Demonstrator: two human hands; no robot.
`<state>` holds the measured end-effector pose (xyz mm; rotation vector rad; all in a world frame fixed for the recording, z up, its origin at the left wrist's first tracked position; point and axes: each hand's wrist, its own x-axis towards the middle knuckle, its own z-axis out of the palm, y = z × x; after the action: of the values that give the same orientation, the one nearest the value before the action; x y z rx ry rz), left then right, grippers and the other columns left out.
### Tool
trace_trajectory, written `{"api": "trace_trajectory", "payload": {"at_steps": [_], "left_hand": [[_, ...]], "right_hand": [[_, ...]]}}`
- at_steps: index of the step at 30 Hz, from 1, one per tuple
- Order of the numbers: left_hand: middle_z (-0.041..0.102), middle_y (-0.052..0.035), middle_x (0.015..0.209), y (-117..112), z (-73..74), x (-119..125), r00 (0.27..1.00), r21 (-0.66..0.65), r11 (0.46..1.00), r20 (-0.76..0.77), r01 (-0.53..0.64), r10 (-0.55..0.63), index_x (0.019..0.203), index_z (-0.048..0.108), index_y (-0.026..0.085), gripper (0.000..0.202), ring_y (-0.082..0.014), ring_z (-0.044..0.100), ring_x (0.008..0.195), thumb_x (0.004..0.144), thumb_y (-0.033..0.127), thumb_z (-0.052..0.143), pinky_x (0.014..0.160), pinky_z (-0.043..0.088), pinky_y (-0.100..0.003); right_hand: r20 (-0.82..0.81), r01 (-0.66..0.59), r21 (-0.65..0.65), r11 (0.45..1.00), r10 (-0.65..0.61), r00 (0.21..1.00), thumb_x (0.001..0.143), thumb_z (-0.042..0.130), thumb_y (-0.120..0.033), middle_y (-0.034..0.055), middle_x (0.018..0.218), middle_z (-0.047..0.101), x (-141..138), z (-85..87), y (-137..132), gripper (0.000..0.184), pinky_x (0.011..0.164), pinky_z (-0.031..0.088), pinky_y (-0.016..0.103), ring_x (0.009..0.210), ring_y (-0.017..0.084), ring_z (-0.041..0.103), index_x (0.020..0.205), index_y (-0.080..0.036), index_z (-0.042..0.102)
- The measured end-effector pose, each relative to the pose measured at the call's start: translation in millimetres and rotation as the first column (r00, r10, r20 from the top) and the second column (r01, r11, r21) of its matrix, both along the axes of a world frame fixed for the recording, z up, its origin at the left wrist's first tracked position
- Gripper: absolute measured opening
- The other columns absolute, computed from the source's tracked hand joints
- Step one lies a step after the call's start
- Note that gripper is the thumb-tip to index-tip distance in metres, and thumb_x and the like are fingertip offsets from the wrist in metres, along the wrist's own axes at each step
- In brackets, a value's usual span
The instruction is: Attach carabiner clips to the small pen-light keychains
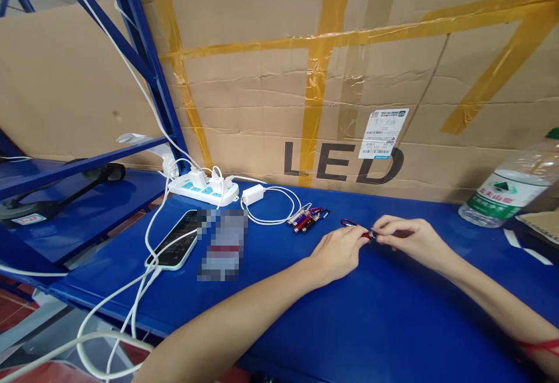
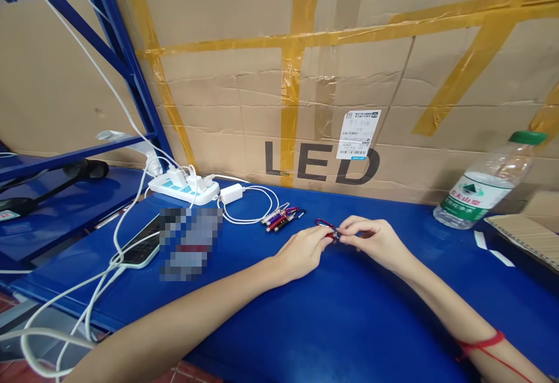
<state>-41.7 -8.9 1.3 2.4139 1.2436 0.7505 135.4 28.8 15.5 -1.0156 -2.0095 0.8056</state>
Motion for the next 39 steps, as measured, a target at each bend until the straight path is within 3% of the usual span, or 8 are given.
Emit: {"api": "trace_trajectory", "payload": {"at_steps": [11, 18, 24, 29, 39], "left_hand": [[0.061, -0.0022, 0.105, 2, -3.8, 0, 0.999, 0.141, 0.990, -0.033, -0.001, 0.005, 0.105, 0.054, 0.018, 0.026, -0.0149, 0.055, 0.098, 0.088, 0.021, 0.035, 0.085, 0.043, -0.024], [0.064, -0.0011, 0.100, 5, -8.1, 2, 0.997, 0.228, 0.971, 0.009, -0.073, 0.073, 0.100, 0.059, 0.020, 0.025, -0.0143, 0.057, 0.090, 0.088, 0.022, 0.037, 0.083, 0.044, -0.025], [0.066, -0.0006, 0.090, 9, -14.7, 3, 0.995, 0.348, 0.932, 0.062, -0.098, 0.082, 0.096, 0.060, 0.019, 0.021, -0.0145, 0.058, 0.081, 0.087, 0.022, 0.042, 0.077, 0.045, -0.026], [0.065, -0.0005, 0.089, 9, -13.6, 5, 0.992, 0.347, 0.930, 0.056, -0.121, 0.109, 0.098, 0.060, 0.020, 0.021, -0.0135, 0.057, 0.078, 0.087, 0.023, 0.042, 0.075, 0.046, -0.025], [0.065, 0.0000, 0.092, 4, -8.9, 5, 0.990, 0.288, 0.948, 0.015, -0.138, 0.139, 0.098, 0.060, 0.021, 0.021, -0.0145, 0.058, 0.083, 0.087, 0.024, 0.042, 0.077, 0.046, -0.025]], "right_hand": [[0.000, -0.017, -0.051, 0.999, 0.017, 1.000, 0.060, 0.067, -0.050, 0.0029, 0.059, 0.057, -3, -6.5, -5, 0.037, 0.049, 0.042, 0.022, 0.052, 0.011, 0.049, 0.049, -0.016, 0.056], [-0.053, 0.028, -0.173, 0.985, -0.038, 0.998, 0.056, 0.069, -0.051, 0.0004, 0.052, 0.052, -13, 5.0, -15, 0.040, 0.044, 0.038, 0.021, 0.045, 0.008, 0.045, 0.047, -0.015, 0.053], [-0.040, 0.076, -0.297, 0.952, -0.092, 0.995, 0.055, 0.070, -0.046, -0.0008, 0.049, 0.053, -11, 4.5, -14, 0.034, 0.042, 0.034, 0.019, 0.045, 0.008, 0.046, 0.057, -0.014, 0.057], [-0.031, 0.097, -0.341, 0.935, -0.115, 0.993, 0.055, 0.070, -0.044, -0.0017, 0.046, 0.052, -10, 6.7, -14, 0.033, 0.041, 0.034, 0.018, 0.044, 0.007, 0.045, 0.060, -0.014, 0.059], [0.030, 0.137, -0.303, 0.943, -0.135, 0.990, 0.053, 0.068, -0.052, -0.0012, 0.044, 0.051, -10, 6.0, -13, 0.039, 0.040, 0.033, 0.019, 0.042, 0.008, 0.044, 0.060, -0.014, 0.060]]}}
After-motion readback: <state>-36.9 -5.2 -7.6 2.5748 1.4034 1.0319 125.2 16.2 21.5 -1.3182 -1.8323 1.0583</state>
